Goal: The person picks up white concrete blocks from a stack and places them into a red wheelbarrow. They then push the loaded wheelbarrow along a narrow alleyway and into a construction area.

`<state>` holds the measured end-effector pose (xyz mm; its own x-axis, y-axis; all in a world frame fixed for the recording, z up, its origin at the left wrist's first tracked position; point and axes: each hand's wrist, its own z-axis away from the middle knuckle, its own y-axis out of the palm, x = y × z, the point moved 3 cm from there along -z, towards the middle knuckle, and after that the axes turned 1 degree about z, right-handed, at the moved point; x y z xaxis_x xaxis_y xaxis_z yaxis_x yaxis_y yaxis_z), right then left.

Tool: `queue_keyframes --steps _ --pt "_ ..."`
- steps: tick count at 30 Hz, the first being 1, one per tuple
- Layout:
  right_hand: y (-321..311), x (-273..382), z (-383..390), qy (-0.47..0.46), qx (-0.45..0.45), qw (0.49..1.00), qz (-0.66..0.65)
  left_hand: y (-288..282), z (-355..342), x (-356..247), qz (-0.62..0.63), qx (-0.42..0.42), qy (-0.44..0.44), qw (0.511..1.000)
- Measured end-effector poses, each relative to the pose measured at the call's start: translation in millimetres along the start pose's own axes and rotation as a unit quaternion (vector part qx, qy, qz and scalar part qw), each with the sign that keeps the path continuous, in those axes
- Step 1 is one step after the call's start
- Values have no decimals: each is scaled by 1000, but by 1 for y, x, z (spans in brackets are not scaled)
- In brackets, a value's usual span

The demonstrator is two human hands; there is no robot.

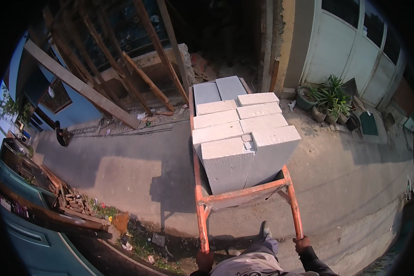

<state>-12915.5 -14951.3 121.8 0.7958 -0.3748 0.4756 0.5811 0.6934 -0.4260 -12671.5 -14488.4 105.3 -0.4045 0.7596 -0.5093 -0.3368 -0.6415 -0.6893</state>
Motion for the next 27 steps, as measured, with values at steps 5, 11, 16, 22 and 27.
queue_keyframes --steps 5,11,16,22,27 --pt "6 -2 7 0 -9 1000 -10 3 -6 6 137 12 -14 990" --pt "4 -1 6 -7 -11 1000 8 18 -22 20 66 -13 16 998" --pt "6 0 6 2 3 1000 -10 12 -17 7 74 -40 65 994" --pt "5 -14 -13 -18 6 1000 -11 6 -13 -7 69 -57 71 993" --pt "3 -14 -13 -54 0 995 79 4 -11 -13 22 -68 64 995"
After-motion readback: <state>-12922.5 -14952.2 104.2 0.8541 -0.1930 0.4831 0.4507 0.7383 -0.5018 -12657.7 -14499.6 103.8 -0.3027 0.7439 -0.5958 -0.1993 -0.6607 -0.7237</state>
